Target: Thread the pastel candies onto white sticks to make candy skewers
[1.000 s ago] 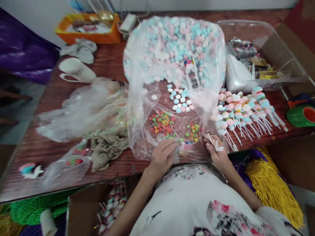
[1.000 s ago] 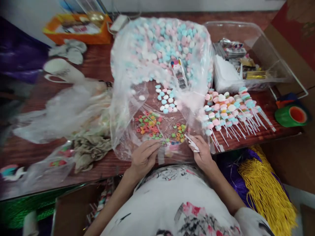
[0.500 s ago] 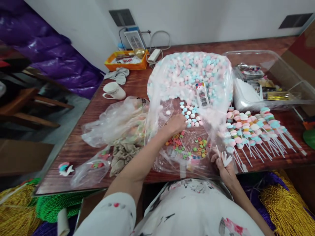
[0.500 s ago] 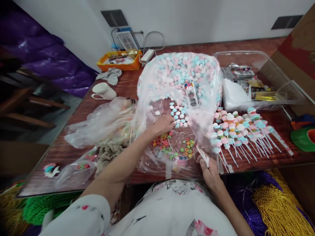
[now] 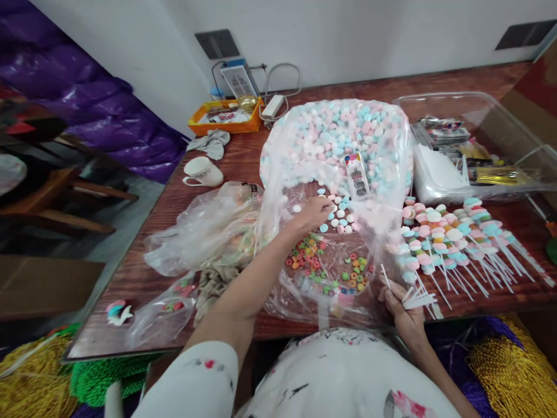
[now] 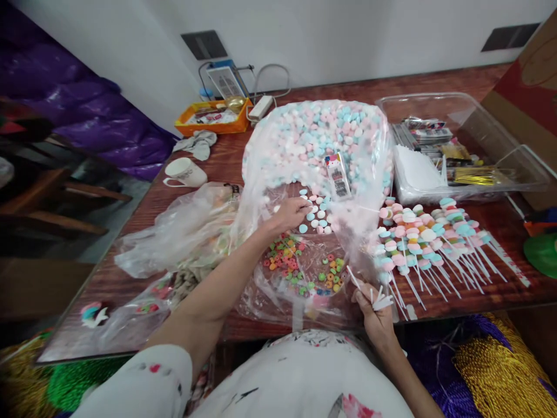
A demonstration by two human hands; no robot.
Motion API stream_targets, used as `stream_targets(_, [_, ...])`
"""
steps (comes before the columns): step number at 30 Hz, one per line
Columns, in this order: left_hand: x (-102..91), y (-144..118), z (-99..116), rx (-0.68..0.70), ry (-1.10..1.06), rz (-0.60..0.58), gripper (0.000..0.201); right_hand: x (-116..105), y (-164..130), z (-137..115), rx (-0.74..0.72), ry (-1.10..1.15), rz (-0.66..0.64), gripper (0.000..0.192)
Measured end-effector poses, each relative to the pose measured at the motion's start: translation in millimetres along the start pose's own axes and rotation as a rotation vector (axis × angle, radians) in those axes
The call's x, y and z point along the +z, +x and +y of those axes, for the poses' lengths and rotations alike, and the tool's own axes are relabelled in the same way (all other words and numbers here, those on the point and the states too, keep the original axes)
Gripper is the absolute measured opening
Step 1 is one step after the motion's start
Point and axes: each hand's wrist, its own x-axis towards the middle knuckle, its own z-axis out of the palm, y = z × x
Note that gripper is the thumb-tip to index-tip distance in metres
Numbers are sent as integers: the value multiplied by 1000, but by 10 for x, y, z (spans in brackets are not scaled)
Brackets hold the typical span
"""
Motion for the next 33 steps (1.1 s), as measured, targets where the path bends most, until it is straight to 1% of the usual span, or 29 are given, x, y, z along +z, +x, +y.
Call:
stream_targets(3, [67, 159, 81, 33, 46, -28, 21, 3, -22, 50, 40, 44, 31, 31])
stream_targets(5, [121, 172, 128, 51, 72, -42, 18, 2, -28, 62, 62, 65, 33, 33])
stream_targets(8, [214, 78, 181, 116, 131, -11, 15, -1, -23, 59, 82, 100, 20, 36])
stream_targets(11, [292, -49, 220, 202, 170, 22, 16, -4, -11, 53, 79, 90, 15, 36])
stream_targets(13, [305, -116, 249, 249, 120, 16, 18, -2, -10, 50, 61, 50, 15, 34])
stream_targets(15, [272, -181, 291, 289, 52, 31, 21, 1, -18, 45, 35, 11, 16, 33])
stream_targets(17, [205, -277, 358, 287, -68, 129, 20, 3, -31, 33, 4, -35, 19, 32])
stream_targets(19, [136, -434, 459, 224, -279, 272, 15, 4, -44, 4, -39, -107, 14, 30])
stream_targets(20, [110, -537, 520, 175, -435, 333, 12, 5, -49, -22, -72, -151, 10, 29])
stream_targets(21, [96, -654, 587, 116, -609, 356, 11, 10, -53, -56, -112, -194, 4, 28])
stream_targets(22, [94, -779, 656, 45, -789, 346, 13, 17, -54, -99, -154, -235, -9, 28])
stream_targets(24, [122, -1030, 784, -99, -1122, 264, 24, 43, -46, -209, -229, -306, -55, 29])
stream_targets(25, [148, -1146, 835, -158, -1253, 238, 29, 62, -38, -269, -255, -337, -92, 31])
stream_targets(26, [179, -1251, 875, -211, -1360, 237, 32, 83, -27, -329, -277, -364, -129, 34])
stream_targets(27, [212, -1342, 901, -257, -1441, 253, 34, 107, -16, -384, -295, -387, -169, 37])
stream_targets(29, [274, -1483, 912, -331, -1529, 324, 31, 157, 2, -470, -324, -425, -233, 42])
stream_targets(31, [323, -1576, 885, -369, -1535, 397, 27, 201, 8, -511, -341, -453, -277, 47])
stream_targets(33, [358, -1635, 841, -359, -1494, 456, 26, 234, 2, -509, -353, -470, -301, 50])
